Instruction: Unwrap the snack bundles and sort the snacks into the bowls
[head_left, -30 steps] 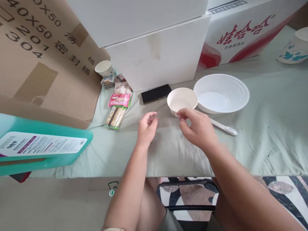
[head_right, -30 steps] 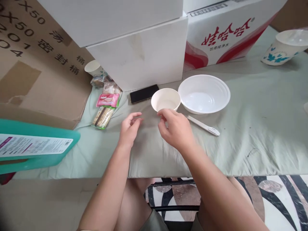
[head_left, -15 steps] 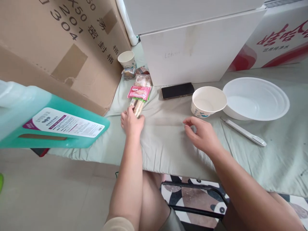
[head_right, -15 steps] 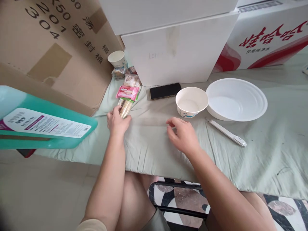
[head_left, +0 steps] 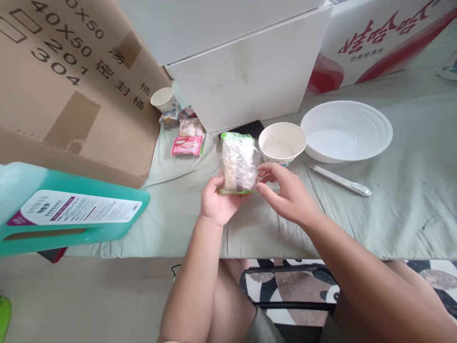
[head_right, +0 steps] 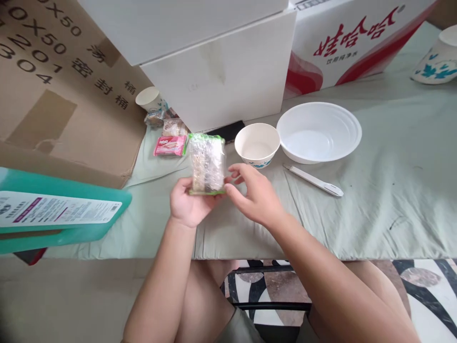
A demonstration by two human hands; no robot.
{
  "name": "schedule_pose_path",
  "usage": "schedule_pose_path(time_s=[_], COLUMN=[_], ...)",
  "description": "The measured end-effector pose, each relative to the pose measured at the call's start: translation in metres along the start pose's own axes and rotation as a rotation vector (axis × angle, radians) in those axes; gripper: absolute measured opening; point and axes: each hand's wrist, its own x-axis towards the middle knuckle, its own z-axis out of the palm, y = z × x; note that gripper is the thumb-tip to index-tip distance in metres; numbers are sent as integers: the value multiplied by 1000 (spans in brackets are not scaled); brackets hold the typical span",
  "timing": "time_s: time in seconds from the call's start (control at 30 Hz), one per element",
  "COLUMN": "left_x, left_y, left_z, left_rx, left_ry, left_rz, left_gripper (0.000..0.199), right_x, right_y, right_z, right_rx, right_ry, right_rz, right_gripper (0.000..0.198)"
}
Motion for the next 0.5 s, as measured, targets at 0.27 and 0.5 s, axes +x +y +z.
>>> schedule_pose_path(time_s=[0.27,0.5], left_x=[6,8], left_y=[-16,-18], left_z=[16,1], left_rx=[6,99], left_ry=[-198,-226], left_rz=[-24,31], left_gripper=[61,93], right_x=[1,-4], right_y=[-3,7], right_z=[-17,-42], right_rx=[20,-566], right_ry=[60,-43], right_rz=[19,226], right_gripper=[14,16])
